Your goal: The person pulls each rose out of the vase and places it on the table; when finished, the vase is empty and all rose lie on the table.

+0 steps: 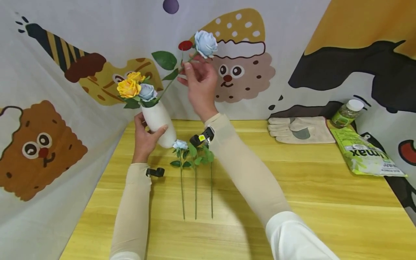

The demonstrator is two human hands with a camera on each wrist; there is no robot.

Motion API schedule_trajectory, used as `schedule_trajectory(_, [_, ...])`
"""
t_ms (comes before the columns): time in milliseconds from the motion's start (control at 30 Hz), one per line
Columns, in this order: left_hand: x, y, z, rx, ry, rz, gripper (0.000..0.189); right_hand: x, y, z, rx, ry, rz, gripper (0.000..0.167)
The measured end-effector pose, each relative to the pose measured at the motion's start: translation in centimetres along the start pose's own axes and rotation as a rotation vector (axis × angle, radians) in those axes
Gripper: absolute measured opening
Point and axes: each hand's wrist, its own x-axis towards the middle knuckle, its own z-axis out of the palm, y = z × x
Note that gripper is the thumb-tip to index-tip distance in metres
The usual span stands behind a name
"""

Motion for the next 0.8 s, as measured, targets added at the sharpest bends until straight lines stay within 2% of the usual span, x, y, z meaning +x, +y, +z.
schedule_trajectory(367, [-0.3,0.2,0.0,-0.017,0.001,0.012,0.087,-1.7,-0.7,-2.5,0.121,0.228,-0.103,0.024])
schedule_trajectory(600, [-0.3,0.2,0.0,-0.025,0.003,0.002,0.088,-3.4,-0.5,-4.7,0.147,0.389,-0.038,0.016])
schedule_trajectory(800, [-0.2,0.1,0.1,-0.022,-0.001,0.004,0.088,-5.0,0.7,-7.5,0.102,0.419,0.029,0.018])
